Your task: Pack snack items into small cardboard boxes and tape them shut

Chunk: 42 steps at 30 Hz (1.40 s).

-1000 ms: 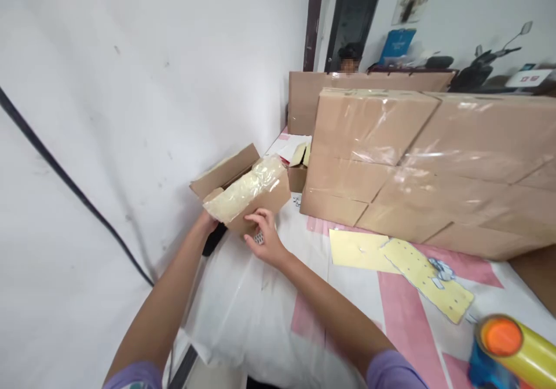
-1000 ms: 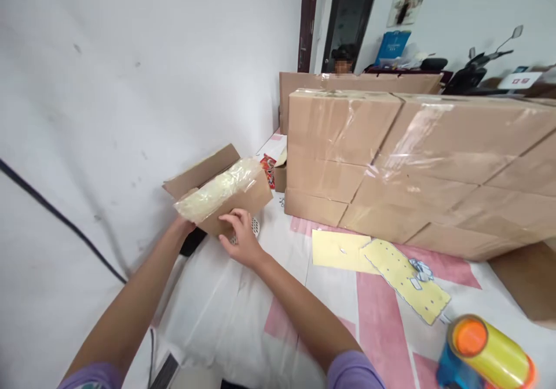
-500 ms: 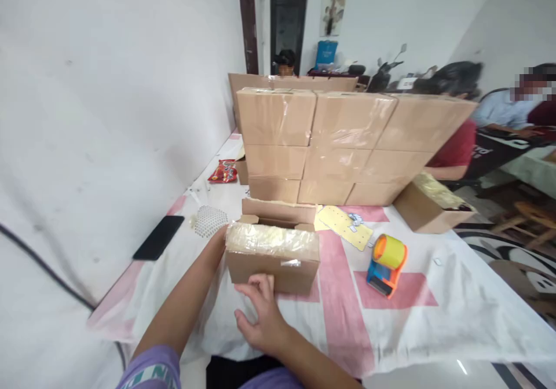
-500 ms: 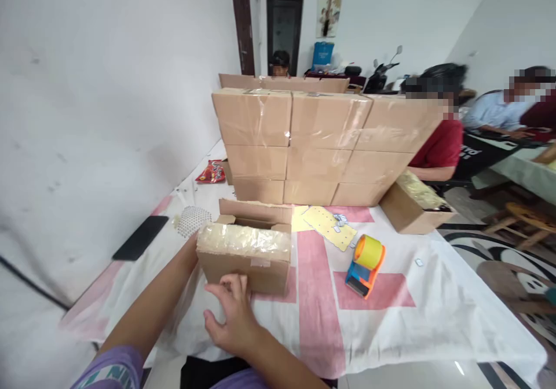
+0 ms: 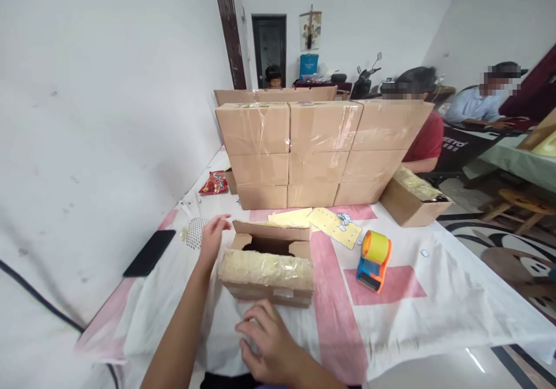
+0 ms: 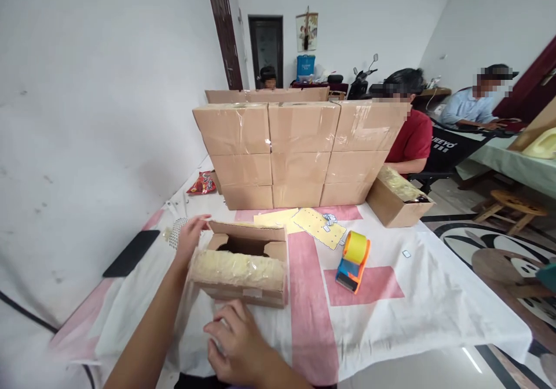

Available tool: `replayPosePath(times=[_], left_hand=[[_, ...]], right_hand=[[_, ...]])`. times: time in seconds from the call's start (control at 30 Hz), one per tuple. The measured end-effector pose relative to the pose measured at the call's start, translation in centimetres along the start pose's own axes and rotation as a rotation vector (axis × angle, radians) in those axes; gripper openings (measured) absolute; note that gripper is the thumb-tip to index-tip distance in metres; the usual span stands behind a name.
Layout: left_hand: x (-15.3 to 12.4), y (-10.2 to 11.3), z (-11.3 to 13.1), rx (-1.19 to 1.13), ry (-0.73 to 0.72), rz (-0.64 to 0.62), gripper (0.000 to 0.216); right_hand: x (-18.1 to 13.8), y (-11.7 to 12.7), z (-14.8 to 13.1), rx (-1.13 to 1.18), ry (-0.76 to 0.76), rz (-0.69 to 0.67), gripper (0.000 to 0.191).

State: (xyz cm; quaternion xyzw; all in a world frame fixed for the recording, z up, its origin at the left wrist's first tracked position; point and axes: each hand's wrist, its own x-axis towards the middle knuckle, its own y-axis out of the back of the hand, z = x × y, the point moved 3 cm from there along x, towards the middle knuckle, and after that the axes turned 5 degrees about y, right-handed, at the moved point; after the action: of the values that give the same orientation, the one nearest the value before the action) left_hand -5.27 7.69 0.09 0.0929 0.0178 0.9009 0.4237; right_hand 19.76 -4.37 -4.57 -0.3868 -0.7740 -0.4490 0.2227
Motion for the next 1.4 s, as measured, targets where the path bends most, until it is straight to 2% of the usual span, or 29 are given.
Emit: replayPosePath(times=[0.07, 0.13, 0.2, 0.23, 0.27, 0.33, 0.4, 0.47, 0.57, 0.67, 0.77, 0.8, 0.87, 1.03, 1.2, 1.3, 1.4], left_hand=[[-3.1, 2.7, 0.5, 0.046, -0.154, 0.0, 0.049], [-6.8, 4.2, 1.8, 0.213, -0.394, -0.175, 0.055], [-9.9, 4.6, 3.2, 0.451, -0.59, -0.35, 0.054], [-11.0, 4.6, 3.8, 0.547, -0.645, -0.363, 0.054], [-11.8, 4.6, 4.4, 0.609, -0.694, -0.326, 0.05], [-12.9, 4.6, 5.2, 0.64, -0.81, -0.228, 0.037], [-13.9, 4.7, 5.6, 0.63, -0.933, -0.178, 0.029], [-14.9, 4.9, 5.5, 0.651, -1.013, -0.196, 0.027], [-15.8, 5.2, 5.4, 0.726, -1.021, -0.294, 0.028], [-15.7, 5.2, 5.7, 0.751, -0.926, -0.441, 0.006], [-14.6, 4.5, 6.4, 0.814, -0.828, -0.66, 0.067], [-14.2, 4.2, 6.6, 0.852, -0.809, -0.724, 0.079], [-13.3, 3.4, 7.2, 0.919, -0.783, -0.801, 0.082], [-11.9, 2.2, 9.1, 0.927, -0.756, -0.783, 0.084], [-11.2, 1.0, 10.0, 0.863, -0.742, -0.893, 0.074], [-10.6, 0.2, 9.9, 0.873, -0.783, -0.815, 0.068], [-10.3, -0.2, 9.5, 0.888, -0.902, -0.649, 0.035]], right_hand=[[0.5, 2.9, -1.3, -0.095, 0.169, -0.006, 0.035], [1.2, 6.5, -1.9, -0.162, 0.217, 0.1, 0.032], [2.2, 10.2, -1.4, -0.185, 0.129, 0.257, 0.032], [2.8, 11.8, -0.8, -0.185, 0.061, 0.308, 0.033], [3.4, 13.1, -0.1, -0.181, -0.006, 0.318, 0.033], [4.9, 14.9, 1.5, -0.159, -0.103, 0.207, 0.031], [6.3, 15.7, 2.8, -0.091, -0.136, -0.024, 0.03], [7.2, 15.8, 3.6, -0.014, -0.123, -0.244, 0.034], [7.7, 15.6, 4.2, -0.044, -0.095, -0.426, 0.03], [7.7, 15.2, 4.8, -0.165, -0.056, -0.461, 0.019], [7.0, 15.1, 5.2, -0.185, 0.041, -0.351, 0.018], [6.7, 15.2, 5.3, -0.183, 0.069, -0.287, 0.017], [5.9, 15.5, 5.6, -0.187, 0.09, -0.134, 0.012], [3.9, 16.3, 6.2, -0.179, -0.03, 0.216, 0.02], [3.1, 16.8, 6.2, -0.146, -0.039, 0.381, 0.022], [2.7, 17.1, 6.3, -0.121, -0.043, 0.403, 0.024], [1.9, 17.4, 6.3, -0.077, -0.077, 0.411, 0.025]])
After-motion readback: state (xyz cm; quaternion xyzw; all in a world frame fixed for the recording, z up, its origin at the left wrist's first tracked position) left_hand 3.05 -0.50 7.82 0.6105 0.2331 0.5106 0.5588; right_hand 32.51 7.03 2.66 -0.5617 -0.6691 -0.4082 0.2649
